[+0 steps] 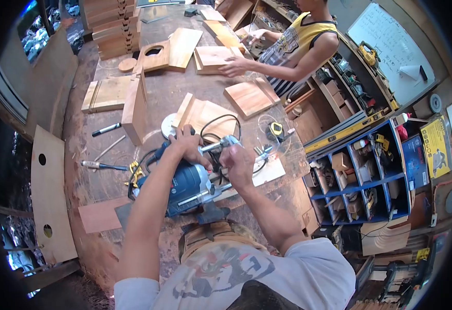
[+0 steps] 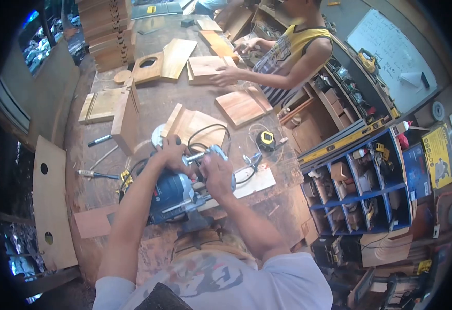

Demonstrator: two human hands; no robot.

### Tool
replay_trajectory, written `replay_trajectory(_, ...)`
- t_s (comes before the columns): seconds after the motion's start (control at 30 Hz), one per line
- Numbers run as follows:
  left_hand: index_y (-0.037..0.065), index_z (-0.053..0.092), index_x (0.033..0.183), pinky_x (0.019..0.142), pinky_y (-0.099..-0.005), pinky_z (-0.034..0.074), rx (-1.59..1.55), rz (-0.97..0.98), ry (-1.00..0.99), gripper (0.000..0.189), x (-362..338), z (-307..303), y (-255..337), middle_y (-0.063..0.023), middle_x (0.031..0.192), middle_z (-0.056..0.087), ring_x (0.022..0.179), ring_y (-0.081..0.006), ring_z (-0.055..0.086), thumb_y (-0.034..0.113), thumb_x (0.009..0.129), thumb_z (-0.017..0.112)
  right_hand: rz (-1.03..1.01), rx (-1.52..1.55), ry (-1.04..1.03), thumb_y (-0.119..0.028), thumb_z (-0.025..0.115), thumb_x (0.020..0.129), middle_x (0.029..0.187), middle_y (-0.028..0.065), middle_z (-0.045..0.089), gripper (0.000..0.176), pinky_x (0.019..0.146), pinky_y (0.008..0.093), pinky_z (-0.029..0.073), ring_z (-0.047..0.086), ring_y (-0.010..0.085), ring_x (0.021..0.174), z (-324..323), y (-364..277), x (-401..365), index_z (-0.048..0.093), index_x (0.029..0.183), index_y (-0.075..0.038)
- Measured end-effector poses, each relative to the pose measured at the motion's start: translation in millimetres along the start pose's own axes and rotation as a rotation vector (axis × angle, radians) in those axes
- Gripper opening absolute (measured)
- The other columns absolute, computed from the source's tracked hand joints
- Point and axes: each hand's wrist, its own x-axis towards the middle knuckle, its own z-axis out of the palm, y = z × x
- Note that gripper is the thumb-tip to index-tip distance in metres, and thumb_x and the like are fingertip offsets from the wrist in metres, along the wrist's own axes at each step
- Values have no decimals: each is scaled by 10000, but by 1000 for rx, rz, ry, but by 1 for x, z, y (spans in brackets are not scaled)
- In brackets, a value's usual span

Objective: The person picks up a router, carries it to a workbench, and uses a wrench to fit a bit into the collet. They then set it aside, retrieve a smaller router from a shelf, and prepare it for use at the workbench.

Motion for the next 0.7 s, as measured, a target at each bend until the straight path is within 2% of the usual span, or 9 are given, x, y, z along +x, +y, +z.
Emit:
replay_trajectory(0.03, 165, 624, 1377, 1159, -723, 146, -4, -1, 2, 1107, 0, 0, 0, -202, 1544, 275, 1463, -485, 175, 611, 414, 941, -18, 42, 0, -263, 537, 1031, 643, 63, 466, 414, 571, 313, 358, 444, 162, 608, -2, 2, -4, 500, 699, -20)
replay_trajectory(0.23, 162, 643, 1336, 1160, -716, 156, -11, 7, -6, 1105, 2, 0, -1, -190, 1537, 279, 1456, -475, 186, 621, 376, 942, -215, 50, -93, -236, 619, 941, 631, 67, 466, 357, 626, 371, 410, 446, 175, 620, -14, -12, -46, 496, 686, -18)
replay_trajectory(0.33, 173, 646, 1345, 1162, -708, 162, 2, 3, -5, 1113, 6, 3, -1, -192, 1536, 285, 1453, -471, 193, 619, 369, 942, -328, 122, -118, -284, 638, 920, 647, 62, 512, 363, 745, 394, 499, 534, 187, 631, -28, -2, -64, 550, 695, -13)
replay_trajectory(0.43, 187, 642, 1355, 1166, -711, 150, 1, 0, -14, 1115, 7, 2, 0, -202, 1550, 275, 1469, -483, 173, 618, 370, 940, -273, 92, -178, -194, 681, 876, 649, 53, 500, 265, 933, 492, 498, 559, 206, 671, -42, 4, -88, 568, 715, -17)
replay_trajectory(0.53, 197, 642, 1354, 1167, -715, 142, -7, -10, -26, 1110, 9, 3, -1, -211, 1569, 255, 1484, -489, 152, 614, 370, 940, -334, -4, -253, -105, 688, 840, 656, 49, 498, 172, 1037, 544, 471, 580, 224, 709, -56, 4, -95, 585, 736, -15)
replay_trajectory(0.57, 203, 643, 1352, 1167, -716, 140, -3, -12, -25, 1109, 9, 3, -1, -219, 1583, 240, 1492, -488, 143, 617, 367, 938, -313, -26, -274, -54, 697, 793, 704, 80, 546, 116, 1100, 569, 429, 629, 260, 799, -60, 5, -100, 600, 743, -15)
replay_trajectory(0.67, 207, 644, 1347, 1162, -701, 164, 4, -12, 8, 1115, 10, 7, -2, -217, 1560, 261, 1474, -478, 174, 631, 358, 933, -353, -136, -350, -24, 707, 751, 766, 117, 595, 92, 1113, 574, 418, 662, 295, 925, -74, 13, -107, 618, 769, -11)
replay_trajectory(0.7, 209, 644, 1346, 1159, -684, 181, 21, -11, 0, 1112, 9, 5, -2, -216, 1552, 268, 1460, -476, 193, 633, 359, 932, -336, -169, -384, -4, 713, 726, 830, 142, 626, 106, 1123, 569, 412, 667, 322, 1006, -79, 14, -110, 636, 799, -7)
